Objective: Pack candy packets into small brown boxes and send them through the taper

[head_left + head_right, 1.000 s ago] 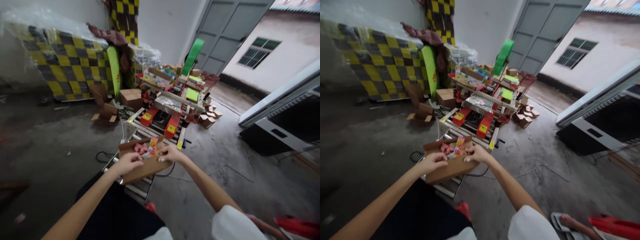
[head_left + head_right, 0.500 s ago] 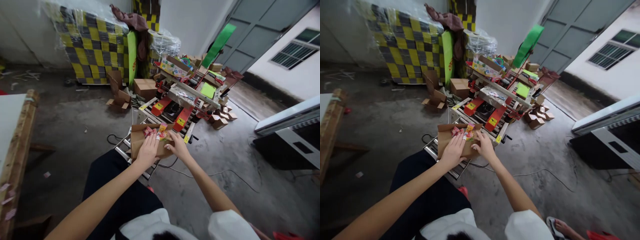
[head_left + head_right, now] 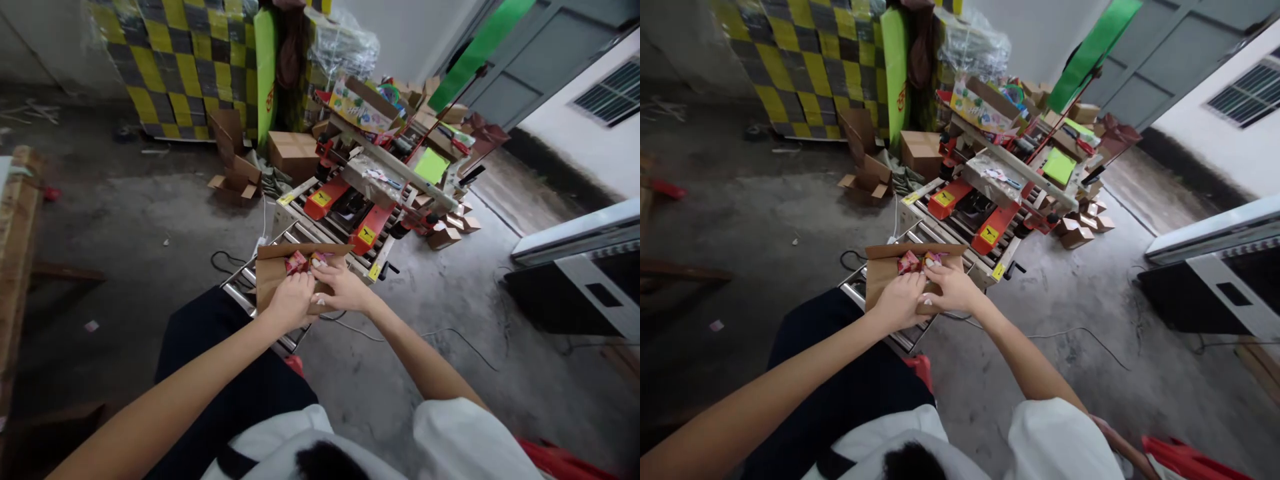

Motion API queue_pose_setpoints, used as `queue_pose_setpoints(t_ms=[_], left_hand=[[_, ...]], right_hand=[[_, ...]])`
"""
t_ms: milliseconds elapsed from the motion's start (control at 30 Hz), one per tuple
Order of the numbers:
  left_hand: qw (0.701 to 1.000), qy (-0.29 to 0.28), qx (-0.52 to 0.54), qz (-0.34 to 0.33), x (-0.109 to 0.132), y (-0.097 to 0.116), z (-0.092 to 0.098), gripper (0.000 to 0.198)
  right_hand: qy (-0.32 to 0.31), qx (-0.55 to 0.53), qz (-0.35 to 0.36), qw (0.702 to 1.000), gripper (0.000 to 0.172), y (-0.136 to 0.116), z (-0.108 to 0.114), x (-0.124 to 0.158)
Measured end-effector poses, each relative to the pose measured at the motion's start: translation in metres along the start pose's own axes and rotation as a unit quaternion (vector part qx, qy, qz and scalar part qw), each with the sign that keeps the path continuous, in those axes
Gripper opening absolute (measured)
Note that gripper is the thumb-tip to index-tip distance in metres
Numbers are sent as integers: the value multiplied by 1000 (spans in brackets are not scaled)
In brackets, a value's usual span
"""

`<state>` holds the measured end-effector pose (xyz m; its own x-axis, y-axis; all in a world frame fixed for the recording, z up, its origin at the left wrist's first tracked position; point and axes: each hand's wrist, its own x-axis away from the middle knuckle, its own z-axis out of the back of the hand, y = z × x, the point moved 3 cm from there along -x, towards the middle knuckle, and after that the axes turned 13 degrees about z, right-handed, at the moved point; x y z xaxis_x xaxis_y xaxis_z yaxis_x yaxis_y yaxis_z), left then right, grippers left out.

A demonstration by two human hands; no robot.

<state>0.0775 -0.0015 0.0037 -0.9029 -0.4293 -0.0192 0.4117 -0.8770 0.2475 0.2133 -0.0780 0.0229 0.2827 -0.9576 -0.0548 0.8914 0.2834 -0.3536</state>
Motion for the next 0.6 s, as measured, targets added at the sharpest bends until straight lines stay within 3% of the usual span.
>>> queue_pose_setpoints(t_ms=[100, 267, 367, 467, 533, 600], left_hand=[[999, -48, -7, 7, -6, -3, 1, 66], [997, -79, -9, 11, -13, -5, 7, 70], [998, -55, -7, 4, -13, -4, 9, 73], [999, -44, -5, 1, -13, -5, 9, 79], [999, -36, 2, -1, -12, -7, 8, 83], [1000, -23, 6, -3, -11, -8, 8, 87]], right_hand=[[-33, -1, 4, 999, 85, 7, -9, -9], [-19, 6, -2, 1000, 85, 15, -22, -12], [68, 18, 11, 997, 82, 11, -24, 1], [195, 37, 11, 980, 67, 2, -15, 8], [274, 68, -35, 959, 63, -1, -2, 2], [300, 91, -87, 946, 66, -1, 11, -10]])
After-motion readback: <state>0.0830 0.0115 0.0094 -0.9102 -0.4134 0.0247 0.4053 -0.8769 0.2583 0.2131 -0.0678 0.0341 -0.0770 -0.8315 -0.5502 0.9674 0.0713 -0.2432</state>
